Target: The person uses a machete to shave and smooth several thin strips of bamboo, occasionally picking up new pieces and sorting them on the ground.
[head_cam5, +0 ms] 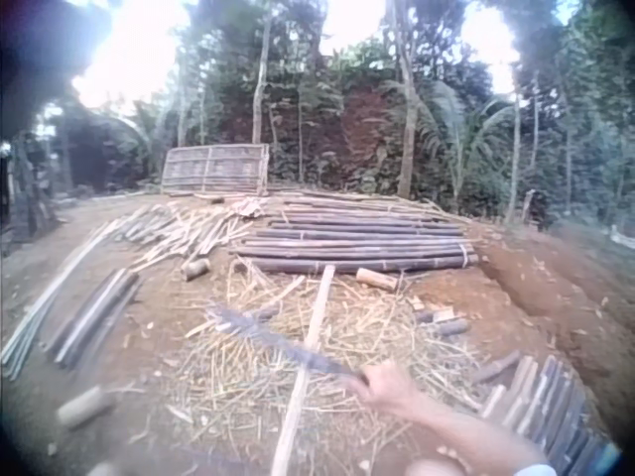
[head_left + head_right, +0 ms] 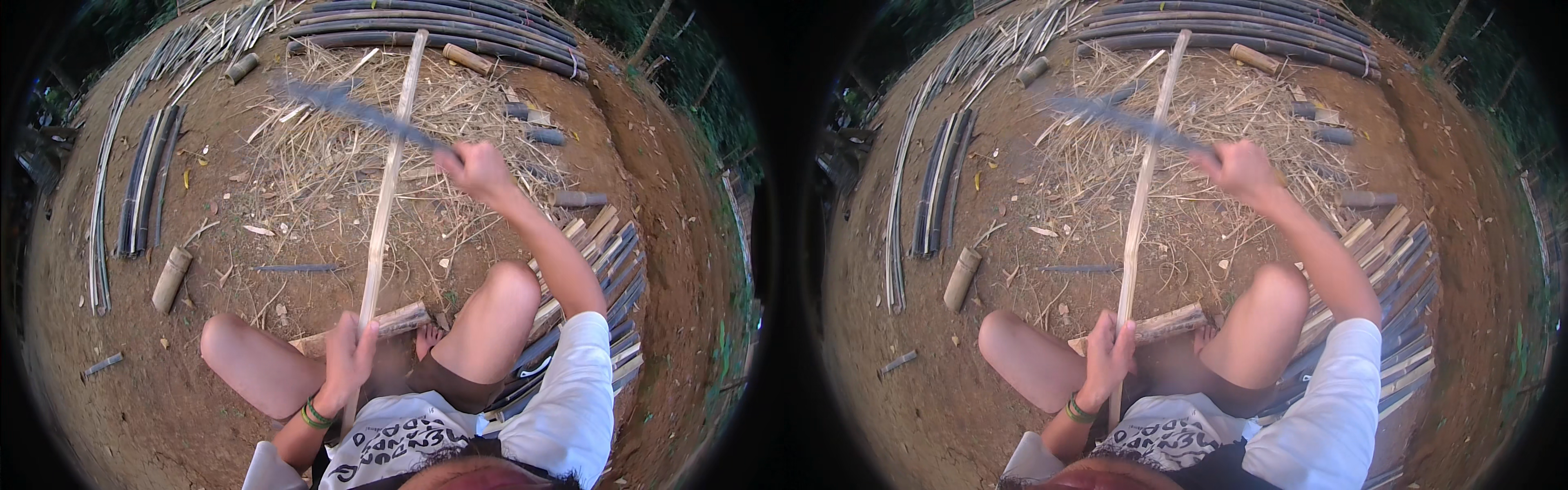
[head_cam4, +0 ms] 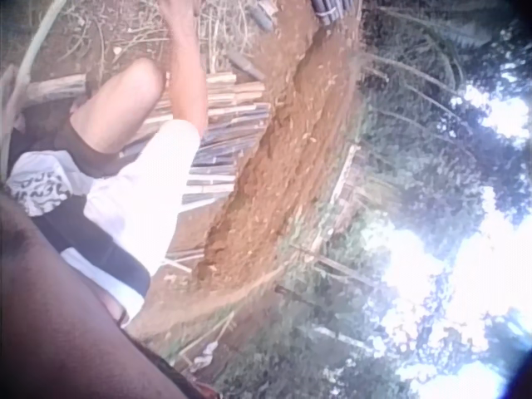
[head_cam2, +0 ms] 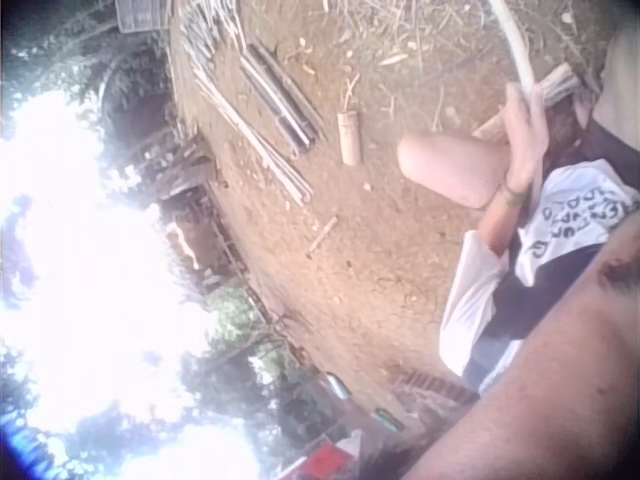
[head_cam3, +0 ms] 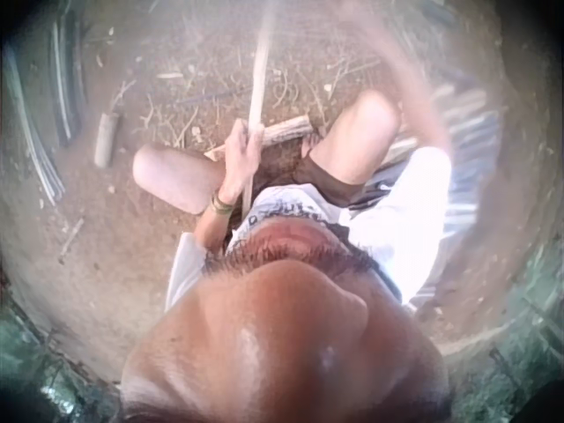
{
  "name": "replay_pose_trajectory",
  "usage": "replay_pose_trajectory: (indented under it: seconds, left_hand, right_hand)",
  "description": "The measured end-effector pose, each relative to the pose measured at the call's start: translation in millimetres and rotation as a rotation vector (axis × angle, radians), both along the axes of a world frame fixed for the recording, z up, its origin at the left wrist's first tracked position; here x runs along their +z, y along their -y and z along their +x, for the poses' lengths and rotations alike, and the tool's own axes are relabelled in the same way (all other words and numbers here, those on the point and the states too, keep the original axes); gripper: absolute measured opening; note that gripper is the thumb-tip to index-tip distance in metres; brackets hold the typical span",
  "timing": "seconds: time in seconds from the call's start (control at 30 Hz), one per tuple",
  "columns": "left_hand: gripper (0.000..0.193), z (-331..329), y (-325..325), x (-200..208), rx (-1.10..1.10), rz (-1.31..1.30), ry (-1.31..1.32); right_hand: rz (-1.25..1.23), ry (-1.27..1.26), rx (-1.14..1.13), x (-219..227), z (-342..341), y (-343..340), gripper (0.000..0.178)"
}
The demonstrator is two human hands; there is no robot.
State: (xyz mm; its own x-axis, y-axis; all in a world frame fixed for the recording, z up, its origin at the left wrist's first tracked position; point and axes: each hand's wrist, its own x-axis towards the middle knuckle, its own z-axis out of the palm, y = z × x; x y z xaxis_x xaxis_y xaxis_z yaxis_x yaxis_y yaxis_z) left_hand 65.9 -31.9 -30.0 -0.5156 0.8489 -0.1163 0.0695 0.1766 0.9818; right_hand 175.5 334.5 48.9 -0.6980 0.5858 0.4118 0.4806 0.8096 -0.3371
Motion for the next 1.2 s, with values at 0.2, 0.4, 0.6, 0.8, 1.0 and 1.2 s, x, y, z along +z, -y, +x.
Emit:
replay_pose_trajectory:
  seconds: [0.2,0.4,0.6,0.8,1.0,1.2]
  left_hand:
    - [0.029,1,4,9,0.038,-0.003,-0.056]
    - [0.031,3,12,-3,0.010,0.053,-0.058]
    - [0.031,2,14,-6,0.056,0.014,-0.002]
    - [0.025,9,40,-19,-0.002,-0.034,-0.030]
    - [0.024,13,47,8,-0.048,0.014,-0.138]
    - [0.026,-5,27,-6,-0.040,0.056,0.040]
  right_hand:
    - [0.057,0.147,0.043,3,6,31,0.068]
    - [0.171,0.167,-0.028,20,20,-14,0.070]
    - [0.227,0.171,-0.027,23,5,-4,0.066]
    - [0.192,0.185,-0.174,13,20,-51,0.069]
    - [-0.110,-0.174,-0.444,37,35,-101,0.083]
    - [-0.586,-0.513,-0.303,2,23,-64,0.080]
